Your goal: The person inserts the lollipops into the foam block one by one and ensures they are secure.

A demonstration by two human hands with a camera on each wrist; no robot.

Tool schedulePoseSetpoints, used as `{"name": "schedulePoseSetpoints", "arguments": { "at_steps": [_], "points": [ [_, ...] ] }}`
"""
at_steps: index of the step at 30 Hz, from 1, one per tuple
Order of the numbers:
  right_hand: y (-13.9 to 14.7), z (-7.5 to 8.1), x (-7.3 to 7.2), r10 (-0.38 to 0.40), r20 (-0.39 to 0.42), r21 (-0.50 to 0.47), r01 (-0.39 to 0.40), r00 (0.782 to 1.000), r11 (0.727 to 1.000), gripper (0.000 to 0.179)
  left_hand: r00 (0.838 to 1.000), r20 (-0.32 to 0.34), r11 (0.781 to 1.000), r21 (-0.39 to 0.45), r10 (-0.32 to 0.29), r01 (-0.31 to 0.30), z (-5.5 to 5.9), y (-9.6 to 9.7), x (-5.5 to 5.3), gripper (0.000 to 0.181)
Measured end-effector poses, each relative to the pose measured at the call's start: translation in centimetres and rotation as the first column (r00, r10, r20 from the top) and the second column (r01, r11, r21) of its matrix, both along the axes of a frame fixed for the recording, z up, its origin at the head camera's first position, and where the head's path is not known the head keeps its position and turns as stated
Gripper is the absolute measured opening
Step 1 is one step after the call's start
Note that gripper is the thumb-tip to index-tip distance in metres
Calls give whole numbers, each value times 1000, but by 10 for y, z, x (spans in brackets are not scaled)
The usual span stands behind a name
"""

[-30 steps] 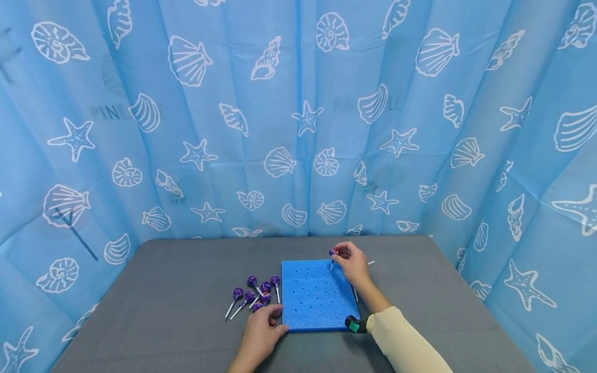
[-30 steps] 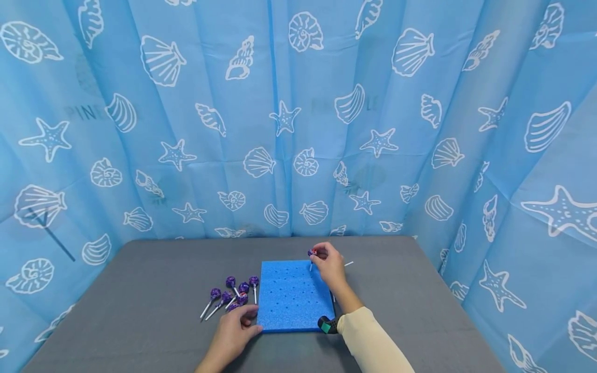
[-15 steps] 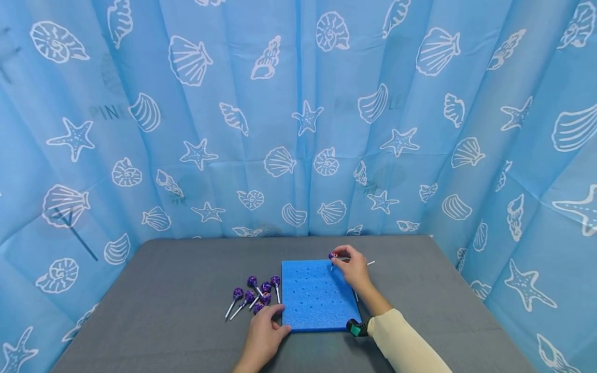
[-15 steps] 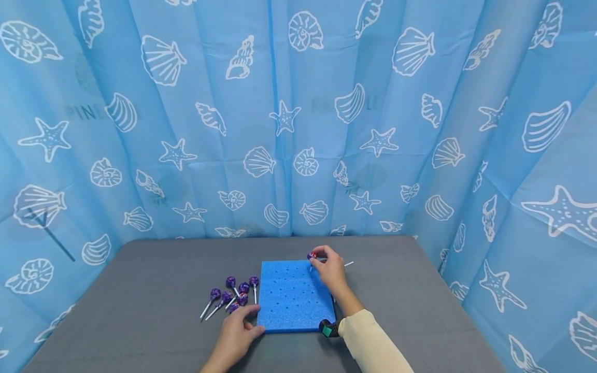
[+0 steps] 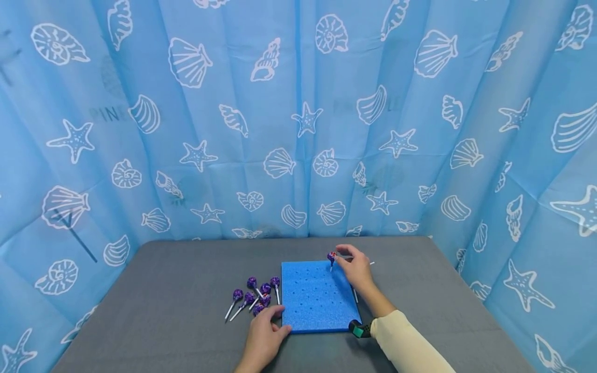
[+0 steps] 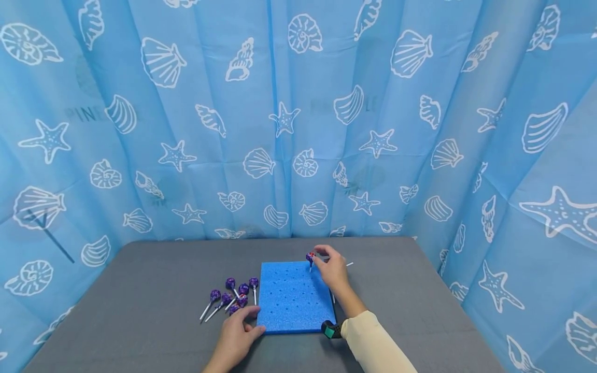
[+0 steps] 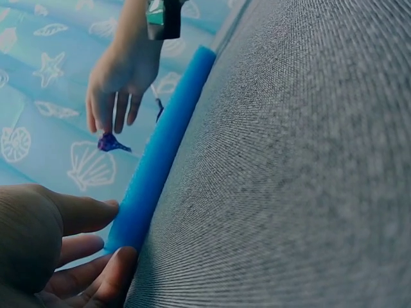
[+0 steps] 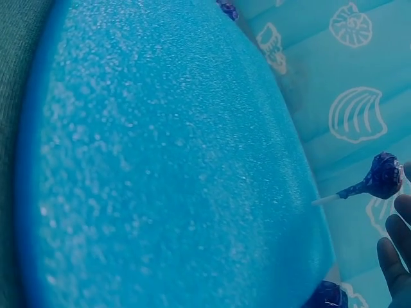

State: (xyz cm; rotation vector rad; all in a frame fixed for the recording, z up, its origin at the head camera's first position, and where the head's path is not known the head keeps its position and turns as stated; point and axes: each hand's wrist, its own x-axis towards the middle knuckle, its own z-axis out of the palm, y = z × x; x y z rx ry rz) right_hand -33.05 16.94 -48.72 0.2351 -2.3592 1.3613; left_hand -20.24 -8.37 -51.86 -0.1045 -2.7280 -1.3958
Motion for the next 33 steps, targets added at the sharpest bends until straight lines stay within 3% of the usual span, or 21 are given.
{"name": "schedulePoseSetpoints", "arguments": {
  "at_steps": [8,14,26,33],
  "points": [
    [8,3,3,7,-30,-17,-7,1000,1000,24,999,39,1000,-17,0,1,2,0,-1,42],
    [17,-2,6,2,-65,-12,-3,998,1000,24,1000,26,999,-35,5,-4,3,1,0,42],
    [35,-14,7,-42,-3,1,42,999,999,25,999,30,999,-46,11,-10,2,2,1,42],
    [43,-21,7,-67,45,67,64,997,996,26,1000,30,1000,-31,5,-4,1,1,1,42]
  ]
}}
